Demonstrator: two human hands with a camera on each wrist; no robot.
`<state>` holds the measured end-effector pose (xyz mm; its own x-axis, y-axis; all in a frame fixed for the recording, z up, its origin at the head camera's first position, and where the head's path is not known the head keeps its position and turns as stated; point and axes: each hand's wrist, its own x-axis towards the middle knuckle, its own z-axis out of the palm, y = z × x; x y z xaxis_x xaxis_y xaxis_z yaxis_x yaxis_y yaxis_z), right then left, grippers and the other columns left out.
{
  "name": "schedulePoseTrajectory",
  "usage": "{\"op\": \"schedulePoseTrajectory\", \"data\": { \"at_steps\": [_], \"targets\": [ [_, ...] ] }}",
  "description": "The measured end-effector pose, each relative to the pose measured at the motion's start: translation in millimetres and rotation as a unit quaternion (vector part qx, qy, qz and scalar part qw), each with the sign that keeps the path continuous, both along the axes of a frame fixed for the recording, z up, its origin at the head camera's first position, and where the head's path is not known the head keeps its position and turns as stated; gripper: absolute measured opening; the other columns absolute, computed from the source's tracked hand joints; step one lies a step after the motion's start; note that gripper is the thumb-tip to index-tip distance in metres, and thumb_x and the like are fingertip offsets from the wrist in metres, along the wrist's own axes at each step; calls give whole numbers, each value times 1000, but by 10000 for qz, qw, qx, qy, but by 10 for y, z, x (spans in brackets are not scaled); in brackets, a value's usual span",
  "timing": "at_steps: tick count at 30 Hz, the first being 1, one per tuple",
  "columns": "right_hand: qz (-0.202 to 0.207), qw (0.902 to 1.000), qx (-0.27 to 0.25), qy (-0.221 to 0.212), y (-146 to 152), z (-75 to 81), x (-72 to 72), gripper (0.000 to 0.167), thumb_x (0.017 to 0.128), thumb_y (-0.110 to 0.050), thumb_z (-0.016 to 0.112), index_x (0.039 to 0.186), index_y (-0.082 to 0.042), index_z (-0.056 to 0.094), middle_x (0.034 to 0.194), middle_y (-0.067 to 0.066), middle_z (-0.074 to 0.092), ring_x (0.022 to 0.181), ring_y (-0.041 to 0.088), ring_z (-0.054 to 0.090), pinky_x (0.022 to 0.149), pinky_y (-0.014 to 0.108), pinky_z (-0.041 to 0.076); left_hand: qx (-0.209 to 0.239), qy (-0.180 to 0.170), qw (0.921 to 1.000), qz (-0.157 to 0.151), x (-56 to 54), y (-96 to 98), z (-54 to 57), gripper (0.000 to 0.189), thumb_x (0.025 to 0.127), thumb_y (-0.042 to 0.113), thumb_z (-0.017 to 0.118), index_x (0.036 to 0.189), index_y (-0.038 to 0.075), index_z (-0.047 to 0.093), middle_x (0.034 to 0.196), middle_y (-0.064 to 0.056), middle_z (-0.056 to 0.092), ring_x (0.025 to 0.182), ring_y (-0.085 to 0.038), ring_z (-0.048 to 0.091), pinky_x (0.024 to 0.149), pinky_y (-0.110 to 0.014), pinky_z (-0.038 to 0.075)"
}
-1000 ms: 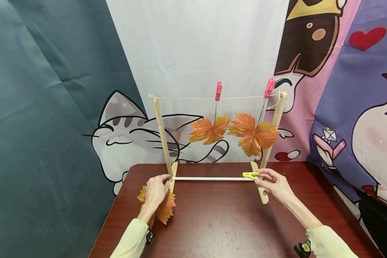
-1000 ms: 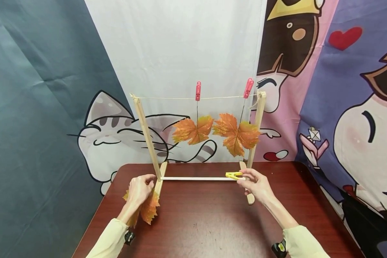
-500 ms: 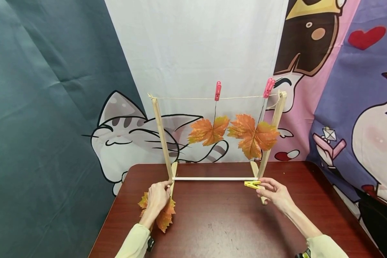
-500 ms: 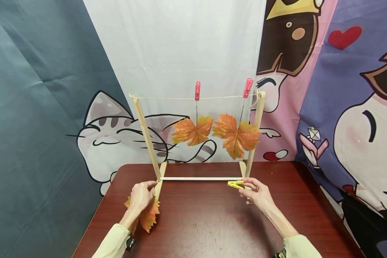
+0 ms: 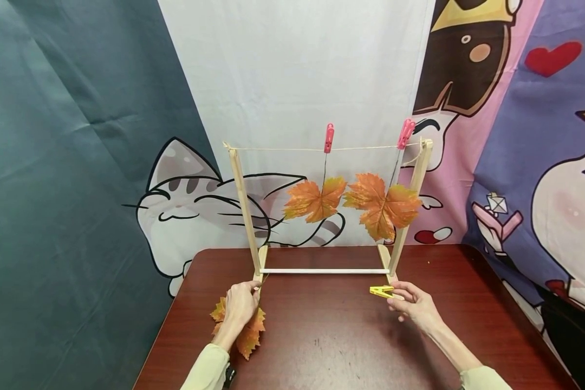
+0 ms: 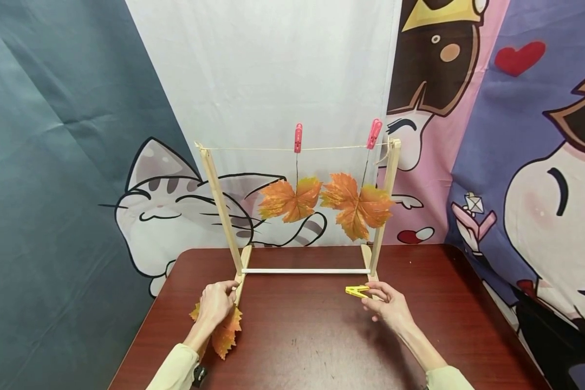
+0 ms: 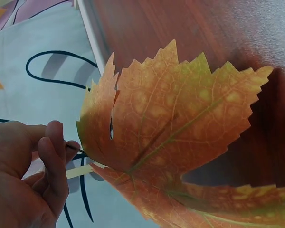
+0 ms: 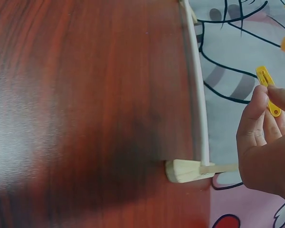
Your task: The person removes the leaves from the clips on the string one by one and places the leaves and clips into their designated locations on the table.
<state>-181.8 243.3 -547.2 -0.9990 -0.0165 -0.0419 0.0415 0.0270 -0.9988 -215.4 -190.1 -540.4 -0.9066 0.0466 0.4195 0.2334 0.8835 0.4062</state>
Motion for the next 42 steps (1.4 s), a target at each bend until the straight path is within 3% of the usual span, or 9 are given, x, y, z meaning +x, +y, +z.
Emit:
{"op": "schedulePoseTrajectory", "data": {
  "at_steps": [9, 16, 20, 32, 42],
  "targets": [
    [-205, 9994, 180, -189, 12, -216, 37, 45, 87, 7, 70, 126, 12, 50, 105, 11, 72, 74, 24, 71, 49, 27, 51, -131, -145, 9998, -44, 25, 12, -113, 25, 76, -4, 72, 93, 12, 79, 85, -9, 74, 73, -38, 70, 54, -48, 52],
    [-275, 9987, 91, -417, 12, -318, 69, 46, 88, 8, 69, 130, 10, 51, 114, 21, 68, 76, 25, 70, 50, 27, 50, -201, -255, 9995, -58, 38, 20, -187, 25, 76, -4, 70, 96, 10, 79, 86, -10, 74, 73, -38, 70, 52, -46, 51],
    [-262, 9985, 100, -461, 21, -379, 73, 46, 88, 6, 70, 130, 10, 51, 114, 20, 69, 77, 26, 70, 50, 27, 50, -246, -317, 9992, -34, 40, 27, -225, 25, 76, -3, 70, 95, 11, 79, 86, -10, 74, 73, -37, 70, 53, -46, 51],
    [-257, 9977, 0, -622, 24, -515, 107, 45, 87, 7, 70, 128, 9, 52, 112, 15, 70, 76, 27, 69, 50, 27, 49, -322, -403, 9986, -120, 39, 42, -363, 28, 74, -4, 69, 95, 12, 80, 84, -8, 74, 71, -35, 70, 51, -44, 50],
    [-260, 9968, 89, -753, 13, -610, 108, 47, 87, 6, 71, 129, 10, 52, 114, 19, 69, 75, 26, 69, 50, 29, 51, -319, -529, 9979, -199, 48, 33, -479, 28, 76, -2, 71, 97, 14, 80, 89, -9, 74, 71, -34, 70, 49, -41, 48]
  ]
}}
